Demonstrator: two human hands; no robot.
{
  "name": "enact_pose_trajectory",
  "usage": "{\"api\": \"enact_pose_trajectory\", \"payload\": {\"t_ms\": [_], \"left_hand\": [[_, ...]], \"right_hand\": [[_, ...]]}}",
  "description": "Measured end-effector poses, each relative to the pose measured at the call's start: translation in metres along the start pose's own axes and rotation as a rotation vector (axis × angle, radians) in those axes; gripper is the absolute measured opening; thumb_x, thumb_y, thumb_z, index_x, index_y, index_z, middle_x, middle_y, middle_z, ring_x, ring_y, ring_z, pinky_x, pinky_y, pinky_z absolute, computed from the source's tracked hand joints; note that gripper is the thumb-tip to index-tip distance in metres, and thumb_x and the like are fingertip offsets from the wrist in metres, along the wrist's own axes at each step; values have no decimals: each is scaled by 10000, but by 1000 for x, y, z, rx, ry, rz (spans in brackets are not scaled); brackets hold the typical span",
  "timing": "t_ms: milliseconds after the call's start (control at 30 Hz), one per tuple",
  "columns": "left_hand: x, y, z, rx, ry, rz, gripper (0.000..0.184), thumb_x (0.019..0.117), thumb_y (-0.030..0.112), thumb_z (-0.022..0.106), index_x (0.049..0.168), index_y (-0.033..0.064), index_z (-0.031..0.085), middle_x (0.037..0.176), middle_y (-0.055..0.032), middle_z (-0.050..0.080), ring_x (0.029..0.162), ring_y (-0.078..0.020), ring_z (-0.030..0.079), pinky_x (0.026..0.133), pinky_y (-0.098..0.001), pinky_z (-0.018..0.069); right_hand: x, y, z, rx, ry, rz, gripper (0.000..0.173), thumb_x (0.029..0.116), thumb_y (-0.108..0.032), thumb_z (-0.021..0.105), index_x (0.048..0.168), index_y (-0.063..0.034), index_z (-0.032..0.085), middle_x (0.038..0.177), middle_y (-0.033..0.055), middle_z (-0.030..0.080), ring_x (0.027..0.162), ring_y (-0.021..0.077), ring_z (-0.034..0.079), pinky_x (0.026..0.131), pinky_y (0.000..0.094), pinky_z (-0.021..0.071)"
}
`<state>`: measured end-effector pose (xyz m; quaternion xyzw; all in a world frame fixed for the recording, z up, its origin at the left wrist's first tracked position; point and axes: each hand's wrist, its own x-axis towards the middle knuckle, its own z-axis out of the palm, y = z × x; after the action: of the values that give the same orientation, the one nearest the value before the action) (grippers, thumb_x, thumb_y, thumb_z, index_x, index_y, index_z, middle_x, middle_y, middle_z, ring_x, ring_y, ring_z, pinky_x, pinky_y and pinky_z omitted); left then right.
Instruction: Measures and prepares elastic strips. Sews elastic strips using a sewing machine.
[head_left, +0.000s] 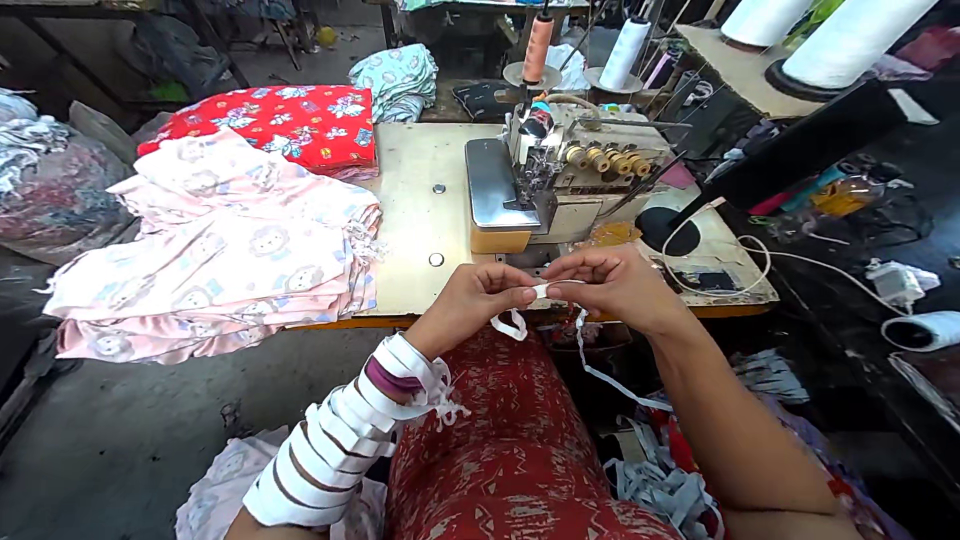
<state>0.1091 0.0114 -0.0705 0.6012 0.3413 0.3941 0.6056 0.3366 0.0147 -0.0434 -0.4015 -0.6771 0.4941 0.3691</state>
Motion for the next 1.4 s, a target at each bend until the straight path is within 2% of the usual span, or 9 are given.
{"api": "enact_pose_trajectory", "payload": {"t_ms": [300, 433, 567, 700, 800, 867, 1067, 1200, 1400], "left_hand": [[24, -12, 2, 268, 106, 151, 126, 950, 60, 693, 1072, 27, 684, 865, 43, 679, 744, 34, 610, 701, -145, 515], [38, -23, -4, 413, 121, 315, 83, 917, 69, 730, 965, 3, 746, 1040, -54, 702, 913, -21, 655, 803, -175, 547], [55, -22, -14, 619, 125, 442, 86, 913, 55, 722, 940, -14, 765, 1016, -107, 730, 914, -63, 684, 819, -180, 551], [87, -17, -30, 891, 92, 587, 95, 910, 24, 696, 948, -13, 775, 1006, -130, 747, 899, -205, 708, 843, -304, 566], [116, -21, -41, 995, 45, 578, 80, 910, -14, 687, 929, -31, 763, 996, -160, 733, 910, -282, 702, 837, -380, 567], [127, -29, -44, 1018, 28, 550, 73, 913, -16, 684, 908, -27, 756, 979, -156, 728, 916, -286, 696, 840, -382, 563], [130, -36, -48, 997, 23, 537, 77, 914, 0, 684, 917, -6, 761, 991, -130, 725, 910, -240, 688, 837, -325, 558], [129, -33, -47, 997, 24, 535, 81, 914, -8, 679, 908, -8, 760, 981, -133, 723, 886, -242, 683, 811, -325, 554], [132, -36, -44, 980, 134, 488, 75, 912, 22, 690, 908, 0, 761, 947, -127, 727, 876, -247, 675, 788, -340, 548]], "right_hand": [[15, 21, -3, 11, 145, 74, 96, 862, 17, 750, 939, -38, 764, 661, -77, 675, 478, -66, 497, 457, 103, 415], [27, 31, -8, 24, 170, 102, 85, 873, 8, 740, 949, -25, 758, 672, -69, 682, 483, -64, 501, 463, 108, 417], [43, 36, -14, 39, 181, 141, 89, 882, 16, 730, 958, -22, 757, 683, -60, 682, 484, -58, 500, 467, 111, 419], [69, 41, -20, -185, 226, 55, 102, 909, -57, 739, 1007, -52, 768, 776, -43, 705, 580, -42, 543, 543, 142, 452], [92, 59, -22, -503, 260, -97, 133, 939, -119, 721, 1045, -73, 785, 876, 36, 673, 758, 113, 614, 690, 317, 517], [100, 70, -21, -597, 266, -133, 140, 950, -118, 710, 1051, -64, 790, 858, 76, 645, 764, 185, 616, 696, 386, 518], [89, 87, -32, -617, 262, -239, 238, 990, -98, 620, 1185, -57, 749, 964, 78, 681, 826, 134, 646, 739, 286, 551], [86, 96, -32, -698, 259, -381, 263, 944, 9, 592, 1091, -72, 794, 991, 122, 685, 845, 185, 664, 717, 302, 560], [93, 100, -32, -709, 282, -354, 282, 944, 6, 587, 1129, -73, 784, 969, 121, 684, 809, 185, 665, 690, 303, 559]]}}
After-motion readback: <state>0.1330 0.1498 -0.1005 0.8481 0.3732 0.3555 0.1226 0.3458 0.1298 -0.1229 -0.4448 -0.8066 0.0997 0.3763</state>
